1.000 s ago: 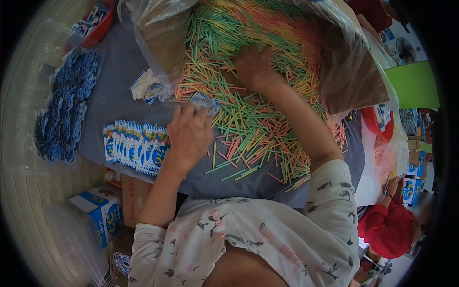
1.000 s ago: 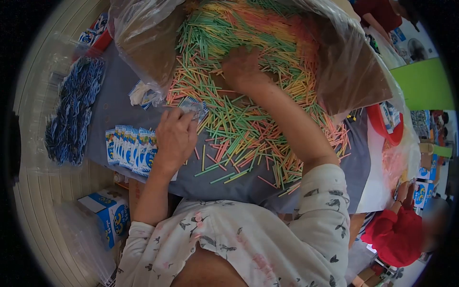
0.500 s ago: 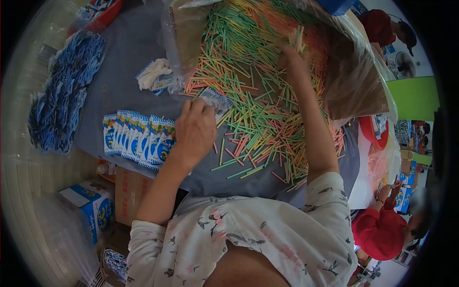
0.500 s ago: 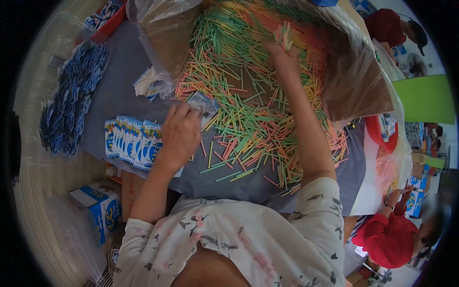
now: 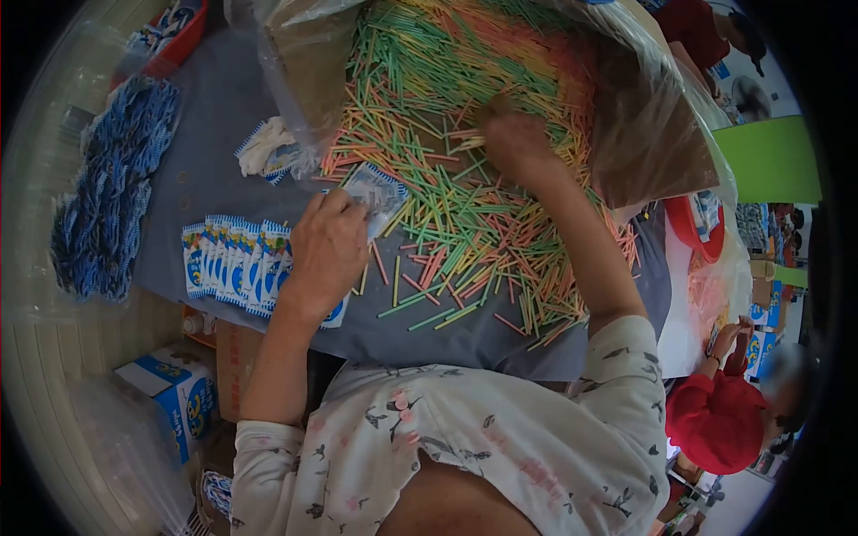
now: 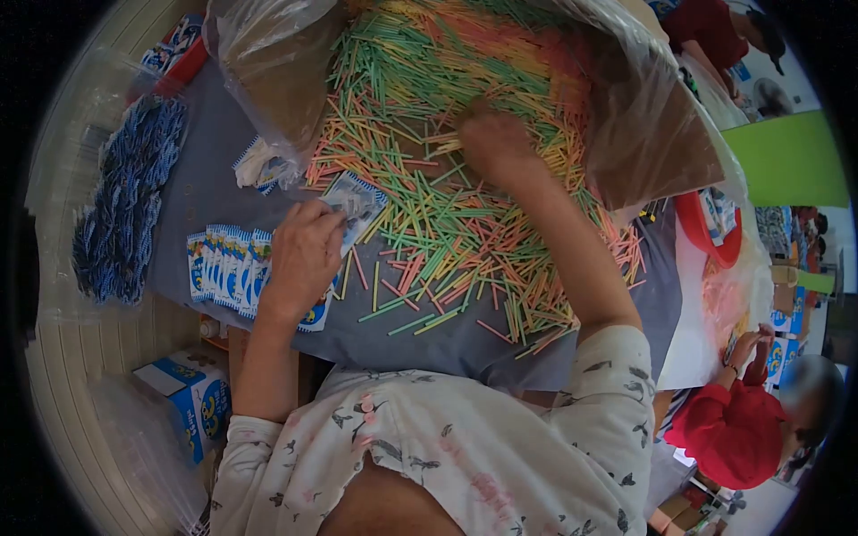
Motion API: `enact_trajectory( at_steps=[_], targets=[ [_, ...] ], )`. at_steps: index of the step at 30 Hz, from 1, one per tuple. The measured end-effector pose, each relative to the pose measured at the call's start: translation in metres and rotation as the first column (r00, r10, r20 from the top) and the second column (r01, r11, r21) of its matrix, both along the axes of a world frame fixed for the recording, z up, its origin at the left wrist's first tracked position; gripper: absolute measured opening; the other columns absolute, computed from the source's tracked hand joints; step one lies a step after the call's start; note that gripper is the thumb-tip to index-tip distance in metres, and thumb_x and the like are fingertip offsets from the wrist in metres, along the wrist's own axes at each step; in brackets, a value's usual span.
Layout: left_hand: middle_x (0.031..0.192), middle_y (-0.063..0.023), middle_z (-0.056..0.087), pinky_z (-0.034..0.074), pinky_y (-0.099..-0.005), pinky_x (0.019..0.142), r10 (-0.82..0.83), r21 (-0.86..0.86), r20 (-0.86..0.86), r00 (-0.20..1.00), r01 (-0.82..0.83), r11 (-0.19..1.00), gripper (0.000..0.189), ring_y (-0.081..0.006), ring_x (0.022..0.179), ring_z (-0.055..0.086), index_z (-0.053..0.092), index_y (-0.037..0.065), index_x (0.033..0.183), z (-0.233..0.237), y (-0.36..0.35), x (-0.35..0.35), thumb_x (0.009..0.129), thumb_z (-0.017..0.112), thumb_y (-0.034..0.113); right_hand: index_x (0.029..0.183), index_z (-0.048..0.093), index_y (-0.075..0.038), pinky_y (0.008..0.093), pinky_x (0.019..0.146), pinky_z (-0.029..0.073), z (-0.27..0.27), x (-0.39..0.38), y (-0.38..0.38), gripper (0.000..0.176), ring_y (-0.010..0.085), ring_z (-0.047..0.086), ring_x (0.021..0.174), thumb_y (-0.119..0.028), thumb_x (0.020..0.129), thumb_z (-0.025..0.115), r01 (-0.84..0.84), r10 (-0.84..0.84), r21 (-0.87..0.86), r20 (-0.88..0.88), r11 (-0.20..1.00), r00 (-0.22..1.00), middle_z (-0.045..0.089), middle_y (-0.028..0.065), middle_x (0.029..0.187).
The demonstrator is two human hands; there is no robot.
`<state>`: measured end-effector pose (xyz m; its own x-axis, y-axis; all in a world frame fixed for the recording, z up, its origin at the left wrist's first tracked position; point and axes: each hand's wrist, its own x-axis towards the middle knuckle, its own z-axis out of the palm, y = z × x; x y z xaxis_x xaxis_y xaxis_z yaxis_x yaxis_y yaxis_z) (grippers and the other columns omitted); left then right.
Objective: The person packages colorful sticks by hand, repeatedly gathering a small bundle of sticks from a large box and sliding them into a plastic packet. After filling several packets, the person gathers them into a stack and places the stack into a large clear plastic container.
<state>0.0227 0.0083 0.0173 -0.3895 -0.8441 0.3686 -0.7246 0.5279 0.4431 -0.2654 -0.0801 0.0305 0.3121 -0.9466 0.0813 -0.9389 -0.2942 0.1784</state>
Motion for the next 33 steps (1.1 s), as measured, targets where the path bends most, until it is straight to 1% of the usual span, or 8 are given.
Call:
enact_trajectory(
  at_steps=[7,13,18,25,28,30,31,33],
  targets=[
    [0.085,-0.0106,0.059,0.050,-0.0429,0.070,0.059,-0.170,-0.073,0.996,-0.071,0.983,0.007,-0.0310,0.084,0.057,0.068,0.001,0.078,-0.001,-0.007,-0.008,0.073,0.063,0.001,0.104,0.068,0.001,0.0442,0.076,0.056,-0.008,0.018,-0.041,0.024,0.0360,0.068,0.088,-0.005,0.084,0.055,0.093,-0.092,0.003,-0.120,0.996,0.988,0.063,0.0196,0.108],
    [0.081,-0.0092,0.056,0.051,-0.0396,0.068,0.045,-0.119,-0.003,0.999,-0.045,0.992,0.005,-0.0299,0.085,0.057,0.066,0.002,0.077,-0.014,0.000,-0.006,0.073,0.065,0.003,0.100,0.066,0.002,0.0427,0.078,0.052,-0.003,-0.026,-0.033,0.021,0.0292,0.069,0.081,-0.003,0.089,0.048,0.070,-0.077,0.034,0.522,0.997,0.849,0.068,0.0162,0.097],
    [0.082,-0.0088,0.056,0.051,-0.0398,0.068,0.018,-0.137,0.010,1.000,-0.016,0.990,0.002,-0.0291,0.085,0.057,0.064,0.003,0.076,-0.004,0.001,-0.007,0.075,0.065,0.004,0.087,0.059,-0.004,0.0293,0.058,0.039,-0.010,-0.042,-0.030,0.017,0.0103,0.040,0.056,-0.014,0.094,0.048,-0.248,-0.347,0.304,0.925,0.920,-0.153,0.048,0.0008,0.070],
    [0.083,-0.0107,0.060,0.049,-0.0413,0.072,0.071,-0.021,-0.023,0.997,-0.072,0.997,0.010,-0.0307,0.083,0.058,0.067,0.000,0.084,-0.003,-0.003,-0.007,0.074,0.068,0.001,0.090,0.060,-0.001,0.0252,0.049,0.027,-0.001,-0.025,-0.019,0.008,0.0077,0.033,0.053,-0.008,0.091,0.056,-0.321,-0.415,0.275,0.720,0.906,-0.556,0.038,-0.0032,0.061],
    [0.080,-0.0112,0.061,0.048,-0.0415,0.072,0.061,0.000,-0.179,0.982,-0.062,0.998,0.007,-0.0310,0.081,0.059,0.067,-0.001,0.080,-0.006,-0.007,-0.002,0.072,0.068,0.000,0.098,0.063,-0.005,0.0263,0.050,0.031,0.007,-0.025,-0.013,0.009,0.0077,0.035,0.053,-0.008,0.090,0.058,-0.153,-0.362,0.330,0.884,0.931,-0.297,0.043,-0.0037,0.064],
    [0.081,-0.0103,0.061,0.049,-0.0415,0.071,0.060,0.002,-0.155,0.986,-0.060,0.998,0.007,-0.0308,0.081,0.059,0.066,0.001,0.079,-0.007,-0.008,0.000,0.072,0.067,0.001,0.109,0.065,-0.008,0.0345,0.054,0.042,0.011,-0.027,-0.008,0.021,0.0163,0.053,0.057,-0.009,0.088,0.062,-0.077,-0.140,0.181,0.916,0.980,0.375,0.059,0.0038,0.071],
    [0.081,-0.0094,0.062,0.049,-0.0416,0.070,0.061,0.001,-0.131,0.989,-0.062,0.998,0.007,-0.0307,0.081,0.059,0.066,0.002,0.078,-0.008,-0.008,0.000,0.071,0.067,0.003,0.109,0.065,-0.008,0.0345,0.054,0.042,0.015,-0.026,-0.004,0.021,0.0163,0.053,0.057,-0.009,0.088,0.062,-0.077,-0.141,0.182,0.916,0.980,0.376,0.059,0.0038,0.071],
    [0.082,-0.0093,0.062,0.049,-0.0415,0.070,0.069,-0.019,-0.107,0.992,-0.071,0.997,0.007,-0.0306,0.081,0.059,0.066,0.002,0.078,-0.008,-0.007,-0.003,0.071,0.067,0.003,0.117,0.065,-0.011,0.0443,0.067,0.051,0.023,-0.021,0.006,0.033,0.0310,0.067,0.076,-0.009,0.084,0.066,-0.123,0.105,0.021,0.399,0.992,0.911,0.069,0.0161,0.084]
  ],
)
